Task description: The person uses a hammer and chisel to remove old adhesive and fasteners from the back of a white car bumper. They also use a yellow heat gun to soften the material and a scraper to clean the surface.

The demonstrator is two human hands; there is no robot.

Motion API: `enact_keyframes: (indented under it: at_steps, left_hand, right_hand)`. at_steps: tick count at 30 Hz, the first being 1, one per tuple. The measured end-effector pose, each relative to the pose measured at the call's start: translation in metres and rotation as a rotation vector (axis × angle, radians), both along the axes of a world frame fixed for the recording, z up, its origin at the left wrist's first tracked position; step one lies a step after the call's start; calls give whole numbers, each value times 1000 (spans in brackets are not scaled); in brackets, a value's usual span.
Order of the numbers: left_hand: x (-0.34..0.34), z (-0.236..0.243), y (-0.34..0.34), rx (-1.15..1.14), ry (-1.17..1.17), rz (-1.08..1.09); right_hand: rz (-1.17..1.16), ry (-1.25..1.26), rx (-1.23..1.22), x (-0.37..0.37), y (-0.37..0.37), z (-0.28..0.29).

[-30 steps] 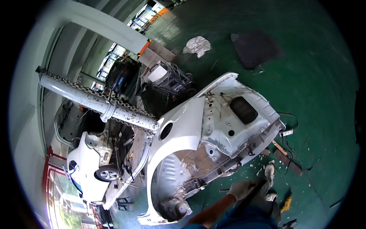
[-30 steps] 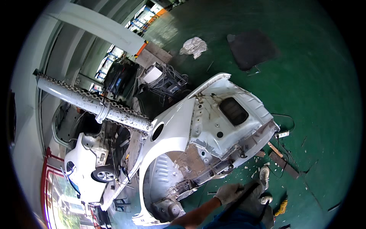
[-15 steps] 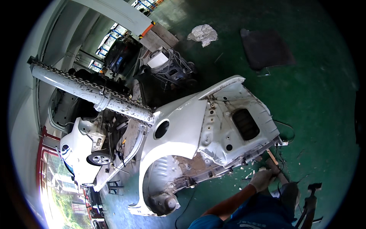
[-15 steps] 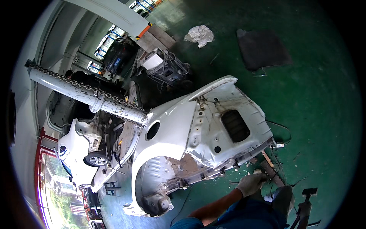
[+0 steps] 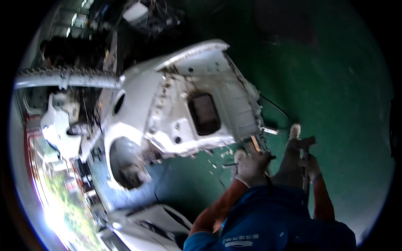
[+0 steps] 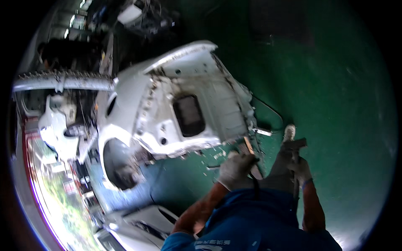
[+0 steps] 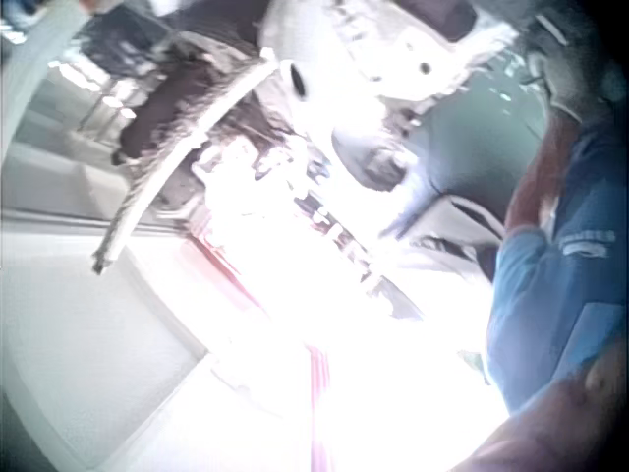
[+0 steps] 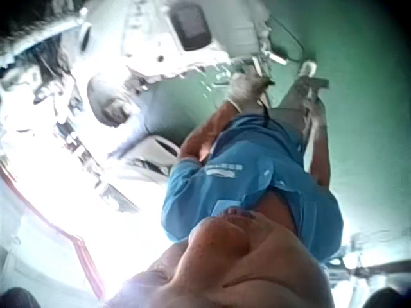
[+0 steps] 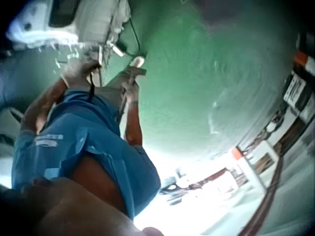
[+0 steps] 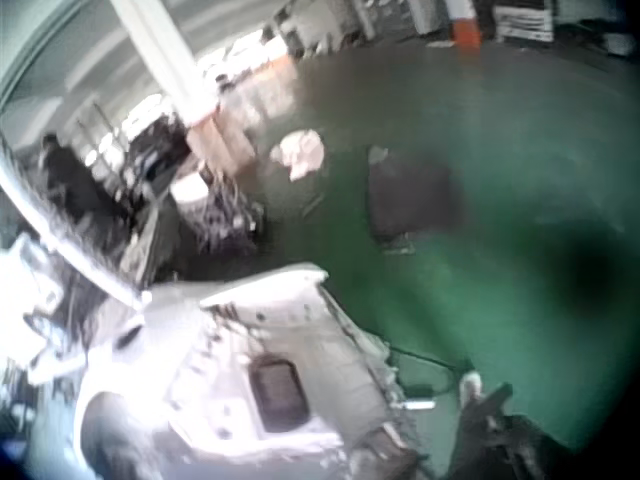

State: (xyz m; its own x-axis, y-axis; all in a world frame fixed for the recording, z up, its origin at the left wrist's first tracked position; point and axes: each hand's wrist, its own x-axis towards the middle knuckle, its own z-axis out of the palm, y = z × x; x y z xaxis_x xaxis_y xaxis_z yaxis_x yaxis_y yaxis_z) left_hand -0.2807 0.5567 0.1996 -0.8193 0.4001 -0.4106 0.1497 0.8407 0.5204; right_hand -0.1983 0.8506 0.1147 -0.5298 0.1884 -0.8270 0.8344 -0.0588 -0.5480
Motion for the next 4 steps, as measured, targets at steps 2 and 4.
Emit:
enact_keyframes:
  at_steps: [2,4]
  left_hand:
    - [-10,-11,29,0,33,112]
    - [-23,-24,57,-87,-27,231]
  right_hand:
    - [190,-87,-59,-47,30,-1]
    - [337,-114,-66,-74,58,-24]
